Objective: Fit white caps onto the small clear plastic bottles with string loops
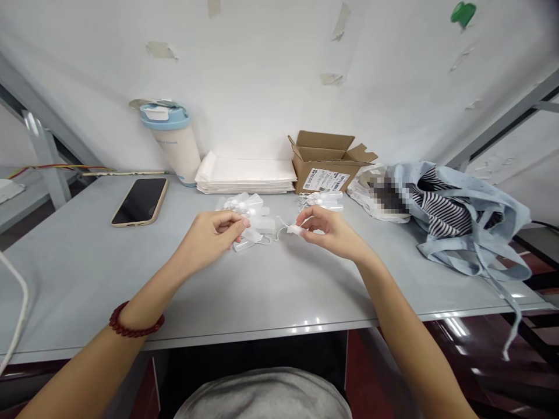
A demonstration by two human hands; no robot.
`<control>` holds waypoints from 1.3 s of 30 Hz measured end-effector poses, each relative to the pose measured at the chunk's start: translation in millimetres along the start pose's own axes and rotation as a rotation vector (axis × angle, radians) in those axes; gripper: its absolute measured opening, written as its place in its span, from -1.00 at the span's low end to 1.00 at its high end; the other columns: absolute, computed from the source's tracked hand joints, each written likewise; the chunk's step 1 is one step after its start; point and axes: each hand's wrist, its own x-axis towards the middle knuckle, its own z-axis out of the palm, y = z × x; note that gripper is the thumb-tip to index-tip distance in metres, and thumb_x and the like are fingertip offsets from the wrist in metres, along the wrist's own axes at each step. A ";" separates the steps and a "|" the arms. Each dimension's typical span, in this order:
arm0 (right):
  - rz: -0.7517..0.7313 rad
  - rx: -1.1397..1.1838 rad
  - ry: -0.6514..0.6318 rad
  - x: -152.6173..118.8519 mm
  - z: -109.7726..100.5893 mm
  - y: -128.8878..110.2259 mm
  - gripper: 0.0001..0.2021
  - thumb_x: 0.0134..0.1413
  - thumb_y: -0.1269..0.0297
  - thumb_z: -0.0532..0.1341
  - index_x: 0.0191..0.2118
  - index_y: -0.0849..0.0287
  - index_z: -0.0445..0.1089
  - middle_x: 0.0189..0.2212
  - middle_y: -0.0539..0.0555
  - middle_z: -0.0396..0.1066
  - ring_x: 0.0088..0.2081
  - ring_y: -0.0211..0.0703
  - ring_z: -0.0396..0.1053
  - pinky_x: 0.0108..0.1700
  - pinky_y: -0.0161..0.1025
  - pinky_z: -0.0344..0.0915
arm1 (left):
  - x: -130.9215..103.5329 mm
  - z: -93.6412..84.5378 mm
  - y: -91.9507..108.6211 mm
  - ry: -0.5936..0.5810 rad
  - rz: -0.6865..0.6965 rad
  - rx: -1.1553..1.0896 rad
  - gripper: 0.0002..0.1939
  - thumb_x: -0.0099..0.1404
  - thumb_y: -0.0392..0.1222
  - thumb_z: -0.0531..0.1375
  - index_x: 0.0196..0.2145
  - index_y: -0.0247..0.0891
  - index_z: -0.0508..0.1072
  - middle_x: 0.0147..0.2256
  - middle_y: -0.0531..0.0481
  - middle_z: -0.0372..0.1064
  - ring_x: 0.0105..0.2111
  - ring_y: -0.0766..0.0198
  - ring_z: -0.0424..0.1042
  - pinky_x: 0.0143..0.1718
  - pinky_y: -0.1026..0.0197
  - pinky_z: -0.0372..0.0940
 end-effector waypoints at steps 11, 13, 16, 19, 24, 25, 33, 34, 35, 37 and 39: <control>-0.029 0.341 -0.095 -1.7 10.8 -15.3 -0.86 0.03 0.42 0.15 -0.23 0.16 0.27 -0.30 0.01 0.35 -0.33 -0.23 0.42 -0.20 -0.18 0.32 | -4.8 17.0 -2.0 -0.213 0.064 -0.060 -0.63 0.20 0.04 0.16 -0.14 -0.25 0.47 -0.43 0.00 0.40 -0.53 0.30 0.32 -0.47 0.27 0.26; -0.025 0.340 -0.090 -1.4 11.1 -16.3 -0.86 0.02 0.41 0.16 -0.24 0.16 0.27 -0.30 0.00 0.36 -0.36 -0.25 0.42 -0.21 -0.18 0.32 | -5.4 18.9 -1.5 -0.228 0.080 -0.046 -0.66 0.21 0.03 0.14 -0.18 -0.25 0.49 -0.44 0.00 0.40 -0.54 0.31 0.30 -0.47 0.28 0.25; -0.021 0.351 -0.089 -1.6 11.5 -16.9 -0.87 0.02 0.41 0.15 -0.25 0.16 0.28 -0.31 0.00 0.35 -0.39 -0.27 0.40 -0.22 -0.18 0.33 | -5.7 19.7 -1.2 -0.231 0.077 -0.044 -0.71 0.23 0.00 0.13 -0.26 -0.24 0.50 -0.45 0.02 0.39 -0.54 0.32 0.29 -0.48 0.29 0.23; -0.023 0.351 -0.084 -2.1 12.3 -17.5 -0.87 0.05 0.40 0.15 -0.23 0.16 0.28 -0.29 0.00 0.35 -0.40 -0.29 0.38 -0.22 -0.20 0.33 | -5.5 19.5 -2.8 -0.231 0.090 -0.021 -0.72 0.25 -0.02 0.10 -0.30 -0.25 0.50 -0.46 0.02 0.38 -0.54 0.32 0.28 -0.48 0.30 0.21; -0.026 0.360 -0.061 -1.8 14.7 -17.1 -0.89 0.10 0.33 0.14 -0.22 0.16 0.29 -0.29 0.02 0.37 -0.46 -0.33 0.32 -0.28 -0.22 0.32 | -6.0 23.1 -5.3 -0.247 0.236 0.129 -0.72 0.28 -0.07 0.06 -0.31 -0.24 0.52 -0.49 0.03 0.40 -0.51 0.31 0.27 -0.46 0.30 0.16; -0.031 0.370 -0.062 -1.5 15.2 -16.5 -0.89 0.11 0.31 0.14 -0.22 0.16 0.30 -0.29 0.02 0.37 -0.47 -0.34 0.31 -0.30 -0.23 0.32 | -6.6 24.5 -4.8 -0.251 0.257 0.147 -0.72 0.28 -0.08 0.06 -0.33 -0.24 0.52 -0.50 0.03 0.39 -0.51 0.31 0.27 -0.46 0.30 0.16; -0.038 0.449 -0.074 -0.4 18.9 -11.4 -0.85 0.12 0.22 0.19 -0.22 0.15 0.32 -0.30 0.02 0.32 -0.42 -0.33 0.28 -0.35 -0.29 0.29 | -12.2 31.3 3.7 -0.138 0.096 -0.138 -0.74 0.24 -0.02 0.14 -0.36 -0.25 0.50 -0.50 0.04 0.40 -0.59 0.35 0.28 -0.52 0.30 0.22; -0.041 0.458 -0.079 -0.5 19.2 -11.0 -0.85 0.12 0.21 0.19 -0.21 0.15 0.32 -0.30 0.02 0.31 -0.41 -0.33 0.28 -0.35 -0.29 0.29 | -12.3 31.4 3.9 -0.156 0.081 -0.171 -0.74 0.24 -0.01 0.15 -0.37 -0.25 0.50 -0.53 0.05 0.38 -0.59 0.36 0.27 -0.53 0.30 0.21; -0.043 0.466 -0.084 -0.5 19.5 -10.7 -0.85 0.12 0.21 0.19 -0.21 0.15 0.33 -0.30 0.02 0.31 -0.41 -0.33 0.28 -0.35 -0.29 0.29 | -12.2 31.4 3.7 -0.174 0.073 -0.197 -0.74 0.24 -0.01 0.15 -0.37 -0.25 0.50 -0.56 0.07 0.35 -0.60 0.37 0.27 -0.53 0.31 0.21; -0.047 0.481 -0.092 -0.3 20.0 -10.4 -0.85 0.12 0.21 0.19 -0.22 0.15 0.33 -0.30 0.02 0.30 -0.41 -0.33 0.28 -0.34 -0.28 0.29 | -11.8 31.6 2.3 -0.208 0.062 -0.234 -0.74 0.25 -0.01 0.16 -0.35 -0.25 0.51 -0.59 0.08 0.31 -0.60 0.38 0.25 -0.54 0.32 0.18; -0.051 0.494 -0.097 -0.1 20.4 -10.2 -0.85 0.12 0.21 0.20 -0.23 0.15 0.33 -0.32 0.01 0.31 -0.42 -0.33 0.28 -0.34 -0.28 0.29 | -11.1 32.1 0.3 -0.229 0.052 -0.256 -0.73 0.25 0.00 0.16 -0.34 -0.26 0.51 -0.58 0.08 0.31 -0.60 0.38 0.23 -0.55 0.31 0.16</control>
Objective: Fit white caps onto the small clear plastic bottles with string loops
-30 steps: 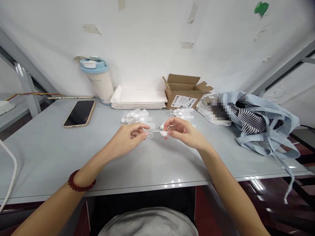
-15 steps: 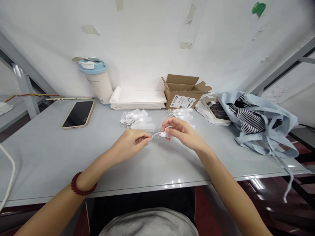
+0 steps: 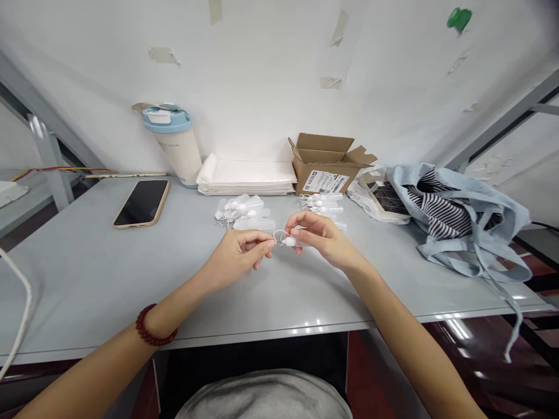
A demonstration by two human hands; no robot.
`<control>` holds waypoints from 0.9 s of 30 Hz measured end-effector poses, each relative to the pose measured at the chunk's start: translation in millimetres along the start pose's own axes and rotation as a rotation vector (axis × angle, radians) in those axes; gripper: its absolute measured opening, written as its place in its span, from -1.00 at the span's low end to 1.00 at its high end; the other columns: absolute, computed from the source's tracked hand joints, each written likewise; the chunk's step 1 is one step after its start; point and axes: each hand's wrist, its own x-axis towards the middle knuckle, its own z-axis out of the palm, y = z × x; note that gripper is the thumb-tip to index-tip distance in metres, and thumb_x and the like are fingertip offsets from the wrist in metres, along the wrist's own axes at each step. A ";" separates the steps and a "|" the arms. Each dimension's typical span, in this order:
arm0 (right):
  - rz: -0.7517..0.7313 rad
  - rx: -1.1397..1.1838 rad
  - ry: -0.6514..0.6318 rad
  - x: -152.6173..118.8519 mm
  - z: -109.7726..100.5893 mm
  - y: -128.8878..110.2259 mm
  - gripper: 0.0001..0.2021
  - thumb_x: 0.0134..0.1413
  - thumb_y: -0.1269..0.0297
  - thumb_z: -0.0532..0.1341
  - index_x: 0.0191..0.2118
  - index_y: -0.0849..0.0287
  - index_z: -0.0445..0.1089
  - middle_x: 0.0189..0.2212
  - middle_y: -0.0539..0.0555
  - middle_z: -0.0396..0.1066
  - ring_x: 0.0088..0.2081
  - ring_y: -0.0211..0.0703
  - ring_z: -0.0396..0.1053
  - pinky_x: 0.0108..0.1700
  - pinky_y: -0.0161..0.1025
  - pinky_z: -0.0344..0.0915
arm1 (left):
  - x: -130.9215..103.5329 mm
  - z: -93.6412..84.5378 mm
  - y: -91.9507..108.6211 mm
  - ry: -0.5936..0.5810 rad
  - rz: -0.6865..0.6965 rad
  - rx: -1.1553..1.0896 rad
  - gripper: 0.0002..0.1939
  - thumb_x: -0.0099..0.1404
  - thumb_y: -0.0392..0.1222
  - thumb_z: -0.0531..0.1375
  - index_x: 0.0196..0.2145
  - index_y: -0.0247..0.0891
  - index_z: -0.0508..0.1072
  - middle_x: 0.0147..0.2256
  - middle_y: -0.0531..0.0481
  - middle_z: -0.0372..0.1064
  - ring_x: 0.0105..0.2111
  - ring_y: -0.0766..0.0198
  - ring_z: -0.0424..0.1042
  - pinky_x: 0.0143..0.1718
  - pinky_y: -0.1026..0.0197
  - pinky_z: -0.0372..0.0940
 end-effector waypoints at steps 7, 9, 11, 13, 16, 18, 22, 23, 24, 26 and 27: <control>0.004 0.031 -0.006 0.4 -0.7 1.2 -0.87 0.12 0.23 0.20 -0.24 0.15 0.35 -0.34 0.00 0.33 -0.45 -0.34 0.27 -0.35 -0.28 0.26 | 1.7 -0.8 -3.6 -0.009 -0.017 -0.038 -0.70 0.26 0.03 0.16 -0.36 -0.27 0.50 -0.58 0.07 0.31 -0.60 0.38 0.21 -0.54 0.30 0.14; 0.003 0.036 -0.015 0.3 -1.0 1.4 -0.88 0.13 0.25 0.19 -0.23 0.15 0.35 -0.34 0.00 0.33 -0.45 -0.35 0.26 -0.35 -0.28 0.25 | 1.8 -0.9 -3.4 -0.009 -0.021 -0.043 -0.70 0.26 0.03 0.15 -0.38 -0.28 0.49 -0.61 0.08 0.28 -0.60 0.38 0.21 -0.54 0.30 0.14; 0.003 0.040 -0.020 0.2 -1.2 1.7 -0.88 0.13 0.26 0.19 -0.23 0.16 0.35 -0.34 0.01 0.33 -0.45 -0.34 0.26 -0.34 -0.28 0.26 | 1.8 -1.0 -3.5 -0.015 -0.024 -0.047 -0.69 0.26 0.03 0.15 -0.40 -0.28 0.48 -0.63 0.09 0.25 -0.61 0.38 0.20 -0.54 0.29 0.13; 0.001 0.043 -0.022 0.3 -1.3 2.3 -0.88 0.13 0.26 0.19 -0.23 0.16 0.35 -0.34 0.01 0.33 -0.45 -0.34 0.26 -0.35 -0.28 0.26 | 1.8 -1.0 -4.1 -0.022 -0.022 -0.048 -0.68 0.26 0.04 0.15 -0.42 -0.29 0.47 -0.64 0.10 0.24 -0.61 0.38 0.20 -0.54 0.30 0.13; -0.001 0.047 -0.028 0.6 -1.4 3.7 -0.87 0.14 0.25 0.19 -0.23 0.17 0.35 -0.33 0.02 0.33 -0.45 -0.34 0.26 -0.35 -0.28 0.26 | 2.2 -0.8 -5.6 -0.029 -0.020 -0.049 -0.67 0.27 0.04 0.15 -0.44 -0.29 0.46 -0.65 0.11 0.23 -0.62 0.39 0.19 -0.53 0.30 0.13; -0.002 0.048 -0.031 0.7 -1.4 4.6 -0.87 0.14 0.24 0.19 -0.22 0.17 0.35 -0.32 0.03 0.33 -0.44 -0.33 0.27 -0.35 -0.28 0.27 | 2.7 -0.8 -6.4 -0.034 -0.021 -0.051 -0.67 0.27 0.04 0.15 -0.42 -0.29 0.47 -0.64 0.10 0.24 -0.61 0.40 0.19 -0.53 0.30 0.13; -0.003 0.035 -0.025 0.5 -0.6 4.2 -0.85 0.13 0.21 0.20 -0.22 0.16 0.35 -0.32 0.04 0.33 -0.43 -0.32 0.27 -0.36 -0.27 0.27 | 2.8 -0.9 -6.2 -0.034 -0.020 -0.046 -0.68 0.27 0.04 0.15 -0.41 -0.28 0.47 -0.63 0.10 0.25 -0.61 0.40 0.20 -0.54 0.31 0.12; -0.003 0.030 -0.023 0.3 -0.4 3.7 -0.84 0.13 0.21 0.20 -0.22 0.16 0.35 -0.32 0.04 0.33 -0.44 -0.32 0.27 -0.35 -0.27 0.27 | 2.6 -0.8 -5.7 -0.032 -0.021 -0.042 -0.68 0.27 0.04 0.15 -0.42 -0.28 0.47 -0.64 0.11 0.24 -0.61 0.40 0.19 -0.54 0.31 0.12; -0.003 0.026 -0.021 0.2 -0.1 3.2 -0.84 0.13 0.20 0.20 -0.22 0.16 0.35 -0.32 0.04 0.33 -0.44 -0.32 0.27 -0.35 -0.26 0.27 | 2.4 -0.6 -5.2 -0.031 -0.023 -0.037 -0.67 0.27 0.04 0.15 -0.43 -0.28 0.47 -0.65 0.11 0.23 -0.62 0.40 0.19 -0.54 0.31 0.11; -0.006 0.018 -0.016 0.0 0.5 2.6 -0.83 0.12 0.20 0.20 -0.23 0.17 0.35 -0.33 0.04 0.34 -0.44 -0.32 0.27 -0.36 -0.26 0.27 | 1.9 0.0 -4.4 -0.027 -0.030 -0.034 -0.67 0.27 0.03 0.15 -0.45 -0.29 0.46 -0.67 0.12 0.22 -0.62 0.41 0.18 -0.54 0.32 0.10; -0.007 0.014 -0.014 0.0 0.9 2.6 -0.83 0.12 0.19 0.20 -0.23 0.17 0.35 -0.33 0.04 0.34 -0.44 -0.32 0.27 -0.36 -0.27 0.27 | 1.8 0.3 -4.2 -0.026 -0.032 -0.035 -0.67 0.27 0.03 0.15 -0.46 -0.29 0.46 -0.67 0.12 0.21 -0.63 0.41 0.18 -0.55 0.32 0.10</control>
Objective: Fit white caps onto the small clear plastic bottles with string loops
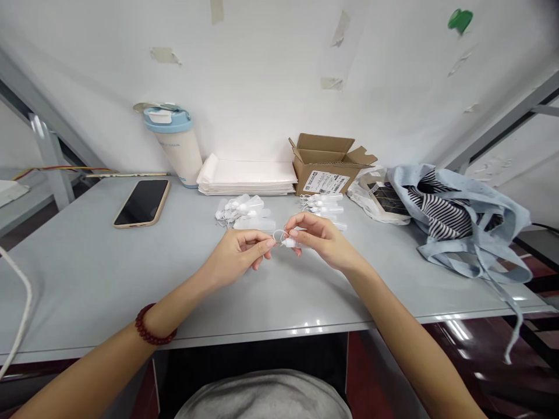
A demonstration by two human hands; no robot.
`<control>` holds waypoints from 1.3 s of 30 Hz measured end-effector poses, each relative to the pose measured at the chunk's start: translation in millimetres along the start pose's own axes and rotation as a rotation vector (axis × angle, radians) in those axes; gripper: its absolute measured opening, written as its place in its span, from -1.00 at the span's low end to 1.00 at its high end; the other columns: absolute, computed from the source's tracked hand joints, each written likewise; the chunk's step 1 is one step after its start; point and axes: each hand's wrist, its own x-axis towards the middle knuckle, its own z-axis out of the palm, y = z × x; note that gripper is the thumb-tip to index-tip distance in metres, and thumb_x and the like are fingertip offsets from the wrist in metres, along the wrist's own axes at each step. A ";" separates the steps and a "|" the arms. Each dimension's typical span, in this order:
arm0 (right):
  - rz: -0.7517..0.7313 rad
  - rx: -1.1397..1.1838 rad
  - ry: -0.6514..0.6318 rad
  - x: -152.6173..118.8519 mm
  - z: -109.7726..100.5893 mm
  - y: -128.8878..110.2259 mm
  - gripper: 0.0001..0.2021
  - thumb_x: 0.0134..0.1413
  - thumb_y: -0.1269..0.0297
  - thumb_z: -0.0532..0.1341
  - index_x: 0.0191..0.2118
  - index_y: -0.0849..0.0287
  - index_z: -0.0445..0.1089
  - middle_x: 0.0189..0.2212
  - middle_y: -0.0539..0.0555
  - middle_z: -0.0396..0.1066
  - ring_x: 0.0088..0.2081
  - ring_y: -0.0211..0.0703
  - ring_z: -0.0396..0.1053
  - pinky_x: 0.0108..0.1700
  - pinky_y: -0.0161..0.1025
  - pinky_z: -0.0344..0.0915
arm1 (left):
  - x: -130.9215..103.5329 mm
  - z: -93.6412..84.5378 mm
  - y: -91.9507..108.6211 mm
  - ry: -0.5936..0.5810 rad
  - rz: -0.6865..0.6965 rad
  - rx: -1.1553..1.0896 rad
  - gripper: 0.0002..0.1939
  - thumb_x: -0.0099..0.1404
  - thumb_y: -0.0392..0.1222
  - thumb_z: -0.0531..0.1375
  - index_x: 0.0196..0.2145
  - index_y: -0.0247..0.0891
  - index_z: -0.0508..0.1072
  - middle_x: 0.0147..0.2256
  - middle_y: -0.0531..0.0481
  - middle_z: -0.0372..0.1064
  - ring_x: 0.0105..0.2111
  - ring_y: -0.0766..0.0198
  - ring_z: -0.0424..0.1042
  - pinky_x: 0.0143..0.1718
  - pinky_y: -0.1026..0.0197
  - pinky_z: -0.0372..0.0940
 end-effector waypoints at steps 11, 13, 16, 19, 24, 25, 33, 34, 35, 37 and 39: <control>-0.016 -0.015 0.034 3.3 12.0 7.8 -0.86 0.12 0.21 0.19 -0.30 0.17 0.34 -0.42 -0.01 0.27 -0.46 -0.34 0.21 -0.42 -0.31 0.23 | -0.2 0.3 0.7 0.002 0.000 0.023 -0.68 0.28 -0.02 0.14 -0.50 -0.31 0.44 -0.70 0.12 0.19 -0.64 0.41 0.18 -0.55 0.32 0.10; -0.009 -0.014 0.034 3.6 13.4 7.6 -0.85 0.11 0.20 0.20 -0.31 0.18 0.33 -0.42 -0.02 0.27 -0.48 -0.35 0.20 -0.43 -0.32 0.23 | 0.2 1.2 0.9 0.005 -0.002 0.030 -0.70 0.27 -0.05 0.14 -0.47 -0.32 0.46 -0.67 0.11 0.22 -0.64 0.41 0.19 -0.57 0.32 0.10; 0.003 -0.005 0.034 4.0 15.1 7.6 -0.85 0.10 0.20 0.20 -0.32 0.18 0.32 -0.42 -0.02 0.27 -0.47 -0.35 0.19 -0.45 -0.32 0.22 | 1.2 2.7 -0.3 0.002 -0.004 0.020 -0.73 0.27 -0.07 0.13 -0.42 -0.33 0.48 -0.61 0.07 0.28 -0.64 0.42 0.19 -0.58 0.32 0.11; 0.007 -0.002 0.045 4.3 17.2 8.2 -0.85 0.09 0.20 0.20 -0.33 0.18 0.32 -0.42 -0.02 0.27 -0.47 -0.35 0.19 -0.46 -0.33 0.21 | 1.0 3.2 -1.5 -0.010 -0.002 0.030 -0.72 0.27 -0.07 0.12 -0.44 -0.32 0.47 -0.62 0.08 0.26 -0.64 0.42 0.19 -0.57 0.32 0.11; 0.020 -0.009 0.063 4.1 20.7 8.9 -0.85 0.08 0.21 0.21 -0.34 0.18 0.31 -0.43 -0.03 0.27 -0.48 -0.35 0.19 -0.48 -0.35 0.19 | -1.4 2.7 -0.3 -0.018 -0.017 0.053 -0.71 0.27 -0.08 0.12 -0.49 -0.31 0.43 -0.66 0.11 0.22 -0.65 0.42 0.18 -0.59 0.34 0.07; 0.022 -0.008 0.066 4.1 21.2 9.0 -0.86 0.08 0.21 0.21 -0.34 0.18 0.31 -0.43 -0.03 0.27 -0.48 -0.35 0.19 -0.49 -0.35 0.19 | -1.7 2.8 0.1 -0.018 -0.019 0.056 -0.71 0.27 -0.08 0.12 -0.50 -0.30 0.43 -0.67 0.11 0.22 -0.65 0.42 0.18 -0.59 0.34 0.07; 0.036 -0.056 0.078 4.3 21.3 11.6 -0.87 0.08 0.24 0.20 -0.32 0.18 0.31 -0.42 -0.03 0.28 -0.48 -0.35 0.21 -0.50 -0.36 0.17 | -2.1 6.8 0.8 -0.035 -0.031 0.071 -0.70 0.27 -0.08 0.10 -0.53 -0.29 0.38 -0.70 0.13 0.18 -0.65 0.40 0.18 -0.58 0.33 0.09; 0.039 -0.064 0.078 4.3 21.0 12.2 -0.87 0.08 0.24 0.20 -0.32 0.18 0.31 -0.42 -0.03 0.28 -0.48 -0.35 0.21 -0.50 -0.36 0.17 | -2.0 7.3 0.5 -0.041 -0.033 0.066 -0.71 0.27 -0.08 0.10 -0.53 -0.29 0.38 -0.69 0.13 0.18 -0.65 0.40 0.18 -0.57 0.33 0.09; 0.041 -0.067 0.078 4.2 20.7 12.7 -0.87 0.08 0.23 0.20 -0.32 0.18 0.31 -0.41 -0.02 0.28 -0.48 -0.35 0.21 -0.50 -0.36 0.17 | -1.9 7.7 0.2 -0.046 -0.035 0.060 -0.70 0.27 -0.08 0.10 -0.53 -0.29 0.38 -0.69 0.13 0.18 -0.65 0.40 0.18 -0.57 0.33 0.09; 0.048 -0.071 0.078 4.3 20.4 13.5 -0.86 0.08 0.22 0.20 -0.31 0.18 0.31 -0.41 -0.02 0.28 -0.49 -0.35 0.21 -0.51 -0.36 0.16 | -1.4 8.2 -0.2 -0.053 -0.035 0.053 -0.70 0.27 -0.07 0.10 -0.53 -0.29 0.38 -0.69 0.13 0.18 -0.65 0.40 0.18 -0.57 0.33 0.09; 0.053 -0.074 0.081 4.5 20.3 13.8 -0.85 0.08 0.20 0.20 -0.31 0.17 0.31 -0.41 -0.02 0.28 -0.49 -0.35 0.21 -0.51 -0.36 0.17 | -0.5 8.2 -0.4 -0.056 -0.029 0.053 -0.70 0.27 -0.07 0.10 -0.53 -0.28 0.38 -0.69 0.13 0.19 -0.65 0.39 0.18 -0.57 0.32 0.09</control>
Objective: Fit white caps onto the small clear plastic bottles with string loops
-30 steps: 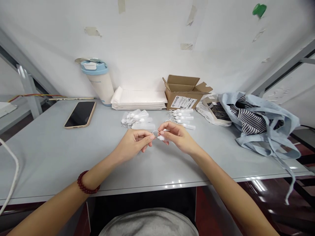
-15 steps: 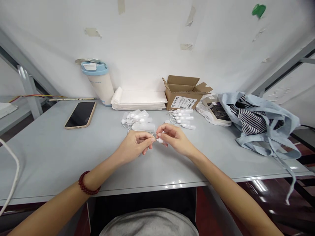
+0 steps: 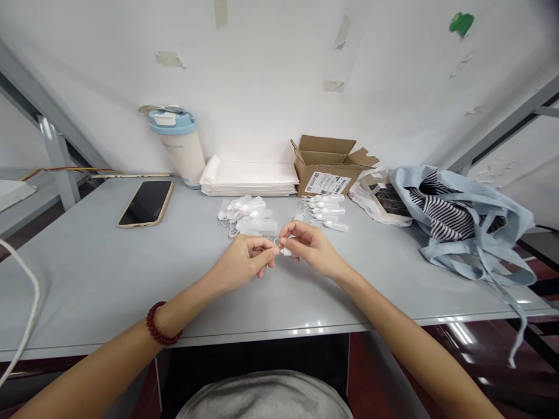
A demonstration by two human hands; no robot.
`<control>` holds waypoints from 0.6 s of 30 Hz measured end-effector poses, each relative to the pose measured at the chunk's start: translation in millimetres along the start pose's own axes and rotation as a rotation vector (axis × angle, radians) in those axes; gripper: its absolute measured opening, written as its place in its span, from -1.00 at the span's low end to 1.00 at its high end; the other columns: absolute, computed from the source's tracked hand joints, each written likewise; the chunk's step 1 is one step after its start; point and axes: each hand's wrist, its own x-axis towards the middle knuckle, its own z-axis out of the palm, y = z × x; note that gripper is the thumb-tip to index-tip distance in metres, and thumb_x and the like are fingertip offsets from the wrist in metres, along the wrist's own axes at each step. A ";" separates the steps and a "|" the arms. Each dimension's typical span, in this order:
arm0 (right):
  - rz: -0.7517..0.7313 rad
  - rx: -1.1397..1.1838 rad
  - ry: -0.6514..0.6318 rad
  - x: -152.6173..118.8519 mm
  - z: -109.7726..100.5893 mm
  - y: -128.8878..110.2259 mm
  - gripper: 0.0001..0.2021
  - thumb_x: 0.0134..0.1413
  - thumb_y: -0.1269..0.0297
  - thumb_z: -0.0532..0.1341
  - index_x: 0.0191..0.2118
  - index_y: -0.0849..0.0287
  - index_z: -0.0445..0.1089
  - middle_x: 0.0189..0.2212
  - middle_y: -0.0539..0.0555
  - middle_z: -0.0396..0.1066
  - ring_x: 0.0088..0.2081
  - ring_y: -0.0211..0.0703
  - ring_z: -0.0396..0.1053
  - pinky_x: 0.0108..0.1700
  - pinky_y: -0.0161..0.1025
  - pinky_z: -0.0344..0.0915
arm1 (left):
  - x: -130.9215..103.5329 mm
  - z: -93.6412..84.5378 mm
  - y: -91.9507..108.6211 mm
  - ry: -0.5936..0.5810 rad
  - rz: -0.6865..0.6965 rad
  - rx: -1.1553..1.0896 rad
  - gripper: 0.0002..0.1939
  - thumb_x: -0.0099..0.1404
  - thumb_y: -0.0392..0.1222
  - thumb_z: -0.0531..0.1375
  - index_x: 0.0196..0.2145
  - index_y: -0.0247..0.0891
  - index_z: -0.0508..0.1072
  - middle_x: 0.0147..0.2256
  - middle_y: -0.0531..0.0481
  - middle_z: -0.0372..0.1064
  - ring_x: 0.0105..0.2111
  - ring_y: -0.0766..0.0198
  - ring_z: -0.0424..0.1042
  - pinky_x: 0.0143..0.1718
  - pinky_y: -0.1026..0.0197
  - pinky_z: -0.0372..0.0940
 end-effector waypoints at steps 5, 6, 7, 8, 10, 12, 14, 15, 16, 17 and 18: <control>-0.031 -0.023 0.023 1.5 -2.4 -1.3 -0.83 0.09 0.18 0.21 -0.31 0.18 0.31 -0.41 -0.02 0.29 -0.49 -0.35 0.23 -0.50 -0.34 0.20 | 2.7 -1.1 -0.1 0.017 0.040 -0.008 -0.68 0.29 -0.05 0.09 -0.52 -0.29 0.40 -0.69 0.12 0.20 -0.65 0.39 0.20 -0.55 0.32 0.11; -0.042 -0.030 0.032 1.8 -3.3 -1.8 -0.82 0.09 0.17 0.21 -0.31 0.18 0.32 -0.41 -0.02 0.29 -0.49 -0.35 0.23 -0.49 -0.33 0.20 | 3.3 -1.4 -0.3 0.021 0.050 -0.011 -0.66 0.30 -0.04 0.08 -0.53 -0.29 0.39 -0.70 0.12 0.20 -0.65 0.39 0.20 -0.55 0.32 0.11; -0.049 -0.038 0.041 2.1 -4.3 -2.2 -0.82 0.09 0.17 0.21 -0.31 0.19 0.32 -0.41 -0.02 0.29 -0.50 -0.36 0.23 -0.49 -0.33 0.20 | 3.8 -1.8 -0.6 0.027 0.058 -0.015 -0.63 0.31 -0.03 0.06 -0.54 -0.29 0.39 -0.70 0.11 0.21 -0.65 0.39 0.19 -0.55 0.32 0.12; -0.053 -0.043 0.046 2.3 -5.1 -2.7 -0.81 0.09 0.16 0.21 -0.31 0.19 0.32 -0.41 -0.02 0.30 -0.51 -0.37 0.22 -0.49 -0.33 0.20 | 4.4 -2.3 -0.8 0.035 0.059 -0.022 -0.61 0.32 -0.02 0.04 -0.55 -0.30 0.39 -0.70 0.10 0.21 -0.66 0.39 0.19 -0.54 0.32 0.12; -0.052 -0.048 0.054 2.5 -6.6 -3.8 -0.80 0.08 0.15 0.22 -0.32 0.19 0.32 -0.43 -0.03 0.30 -0.53 -0.39 0.20 -0.49 -0.33 0.20 | 5.1 -3.6 -0.8 0.064 0.043 -0.041 -0.60 0.33 -0.02 0.02 -0.53 -0.31 0.40 -0.68 0.09 0.24 -0.66 0.39 0.20 -0.54 0.31 0.13; -0.043 -0.052 0.056 2.6 -7.4 -4.9 -0.79 0.07 0.14 0.22 -0.33 0.20 0.31 -0.43 -0.03 0.30 -0.55 -0.40 0.19 -0.50 -0.33 0.19 | 5.2 -5.1 -0.1 0.097 0.022 -0.059 -0.61 0.33 -0.04 0.01 -0.52 -0.32 0.42 -0.67 0.08 0.26 -0.65 0.39 0.22 -0.53 0.30 0.15; -0.033 -0.062 0.061 2.4 -7.8 -5.8 -0.79 0.07 0.13 0.22 -0.33 0.20 0.32 -0.43 -0.03 0.30 -0.55 -0.40 0.19 -0.49 -0.33 0.19 | 4.7 -6.2 1.2 0.106 0.018 -0.057 -0.63 0.31 -0.05 0.04 -0.54 -0.31 0.41 -0.69 0.09 0.24 -0.64 0.38 0.22 -0.54 0.31 0.15; -0.031 -0.067 0.063 2.3 -7.8 -6.2 -0.78 0.07 0.13 0.22 -0.33 0.20 0.32 -0.43 -0.03 0.30 -0.55 -0.40 0.19 -0.49 -0.33 0.19 | 4.3 -6.3 1.9 0.099 0.024 -0.053 -0.64 0.30 -0.05 0.06 -0.54 -0.31 0.41 -0.69 0.09 0.23 -0.64 0.38 0.22 -0.55 0.32 0.14; -0.029 -0.069 0.063 2.1 -7.7 -6.3 -0.78 0.07 0.13 0.22 -0.32 0.19 0.32 -0.42 -0.03 0.30 -0.55 -0.40 0.19 -0.49 -0.33 0.20 | 3.9 -6.2 2.5 0.086 0.032 -0.051 -0.67 0.28 -0.04 0.09 -0.51 -0.31 0.43 -0.67 0.10 0.24 -0.64 0.39 0.22 -0.56 0.32 0.14; -0.029 -0.070 0.063 2.0 -7.6 -6.4 -0.78 0.08 0.13 0.22 -0.32 0.19 0.32 -0.42 -0.03 0.30 -0.54 -0.40 0.20 -0.49 -0.33 0.20 | 3.6 -5.8 2.9 0.071 0.041 -0.051 -0.70 0.26 -0.04 0.12 -0.46 -0.31 0.45 -0.64 0.10 0.27 -0.63 0.39 0.23 -0.56 0.33 0.15; -0.029 -0.069 0.063 1.9 -7.6 -6.4 -0.79 0.07 0.13 0.23 -0.31 0.19 0.33 -0.42 -0.03 0.30 -0.54 -0.40 0.20 -0.49 -0.33 0.20 | 3.3 -5.2 3.1 0.060 0.047 -0.054 -0.73 0.25 -0.04 0.14 -0.41 -0.31 0.46 -0.60 0.09 0.30 -0.63 0.40 0.23 -0.57 0.33 0.15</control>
